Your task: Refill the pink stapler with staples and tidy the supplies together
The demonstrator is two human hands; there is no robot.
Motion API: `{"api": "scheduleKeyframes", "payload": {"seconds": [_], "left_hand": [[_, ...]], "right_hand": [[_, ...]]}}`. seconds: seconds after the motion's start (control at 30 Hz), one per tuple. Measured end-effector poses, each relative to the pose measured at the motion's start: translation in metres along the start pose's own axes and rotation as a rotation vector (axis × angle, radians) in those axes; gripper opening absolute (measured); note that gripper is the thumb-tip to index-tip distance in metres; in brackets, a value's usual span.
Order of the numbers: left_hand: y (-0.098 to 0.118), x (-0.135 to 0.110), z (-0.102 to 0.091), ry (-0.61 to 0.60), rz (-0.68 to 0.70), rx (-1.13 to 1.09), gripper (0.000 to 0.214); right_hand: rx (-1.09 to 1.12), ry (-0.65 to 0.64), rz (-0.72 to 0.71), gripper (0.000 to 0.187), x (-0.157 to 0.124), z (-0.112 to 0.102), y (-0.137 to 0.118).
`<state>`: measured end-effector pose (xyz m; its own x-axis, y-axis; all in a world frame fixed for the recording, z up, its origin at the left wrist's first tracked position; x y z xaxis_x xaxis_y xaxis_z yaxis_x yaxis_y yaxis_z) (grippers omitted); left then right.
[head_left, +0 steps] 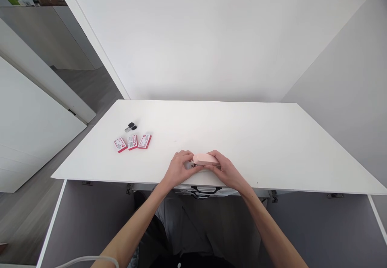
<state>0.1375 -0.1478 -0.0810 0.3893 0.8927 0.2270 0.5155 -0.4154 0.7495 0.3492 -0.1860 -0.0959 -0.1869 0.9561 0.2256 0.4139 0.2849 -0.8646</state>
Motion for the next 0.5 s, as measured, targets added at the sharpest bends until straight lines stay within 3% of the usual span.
{"api": "scheduleKeyframes", "payload": {"seconds": [0.5], "left_hand": [[0.0072,0.0005,0.008,0.068,-0.024,-0.029,0.032]], "right_hand": [[0.113,0.022,0.015,0.024,-0.0008,-0.0029,-0.0027]]}}
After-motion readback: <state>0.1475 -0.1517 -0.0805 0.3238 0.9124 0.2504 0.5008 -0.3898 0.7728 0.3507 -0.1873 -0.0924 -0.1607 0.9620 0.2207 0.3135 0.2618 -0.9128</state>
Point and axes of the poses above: each hand's wrist, its own x-axis towards the middle knuckle, its own z-axis out of the palm, y = z × x, the point moved 2 cm from there along x, towards the middle knuckle, and after that the axes turned 6 degrees about y, right-handed, at the moved point
